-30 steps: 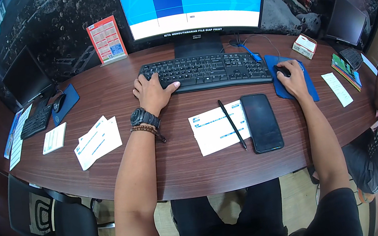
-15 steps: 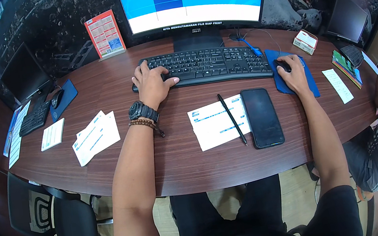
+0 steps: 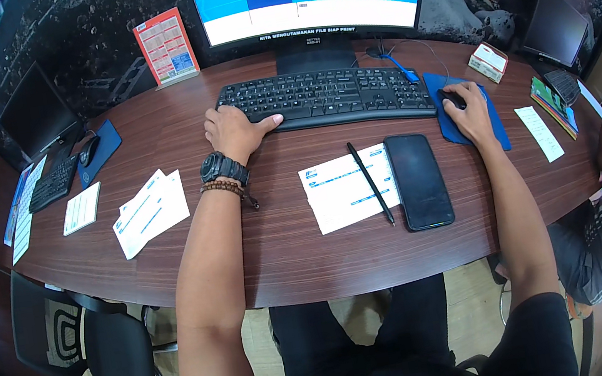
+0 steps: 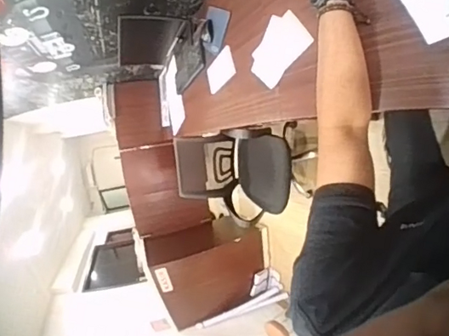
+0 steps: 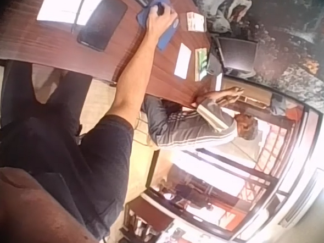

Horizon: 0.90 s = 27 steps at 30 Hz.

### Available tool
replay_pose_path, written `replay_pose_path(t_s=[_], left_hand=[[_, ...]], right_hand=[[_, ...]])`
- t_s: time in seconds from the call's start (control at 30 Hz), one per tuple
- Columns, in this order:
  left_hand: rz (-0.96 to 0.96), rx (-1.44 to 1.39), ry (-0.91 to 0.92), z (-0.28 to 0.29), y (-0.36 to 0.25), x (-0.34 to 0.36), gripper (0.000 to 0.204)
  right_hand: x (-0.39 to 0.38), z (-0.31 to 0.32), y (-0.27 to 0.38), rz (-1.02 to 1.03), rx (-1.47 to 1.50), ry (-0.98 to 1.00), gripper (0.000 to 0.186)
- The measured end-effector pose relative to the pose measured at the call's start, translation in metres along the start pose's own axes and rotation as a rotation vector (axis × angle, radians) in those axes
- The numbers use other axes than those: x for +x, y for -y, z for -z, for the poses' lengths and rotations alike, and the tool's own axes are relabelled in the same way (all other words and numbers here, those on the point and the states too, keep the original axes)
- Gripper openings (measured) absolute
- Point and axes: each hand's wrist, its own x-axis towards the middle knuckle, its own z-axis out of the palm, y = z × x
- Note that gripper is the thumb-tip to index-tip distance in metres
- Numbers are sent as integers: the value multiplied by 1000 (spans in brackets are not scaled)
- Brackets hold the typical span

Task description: Designing or editing a graphic file on a computer using a mouse and keyboard.

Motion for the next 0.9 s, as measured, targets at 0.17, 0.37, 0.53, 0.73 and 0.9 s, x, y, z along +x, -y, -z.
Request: replay_pose_path(t_s=[0.17, 0.37, 0.53, 0.73, 0.9], left_hand=[[-7, -9, 32, 2, -3, -1, 96], [-4, -11, 24, 4, -3, -2, 89], [-5, -19, 46, 7, -6, -4, 89], [-4, -15, 43, 7, -5, -4, 89], [-9, -20, 35, 9, -5, -5, 90]], right_hand=[[0, 1, -3, 21, -25, 0, 34], [0, 1, 0, 22, -22, -4, 34], [0, 1, -2, 37, -15, -16, 33], [0, 1, -1, 28, -17, -11, 32], [0, 0, -3, 34, -30, -20, 33]])
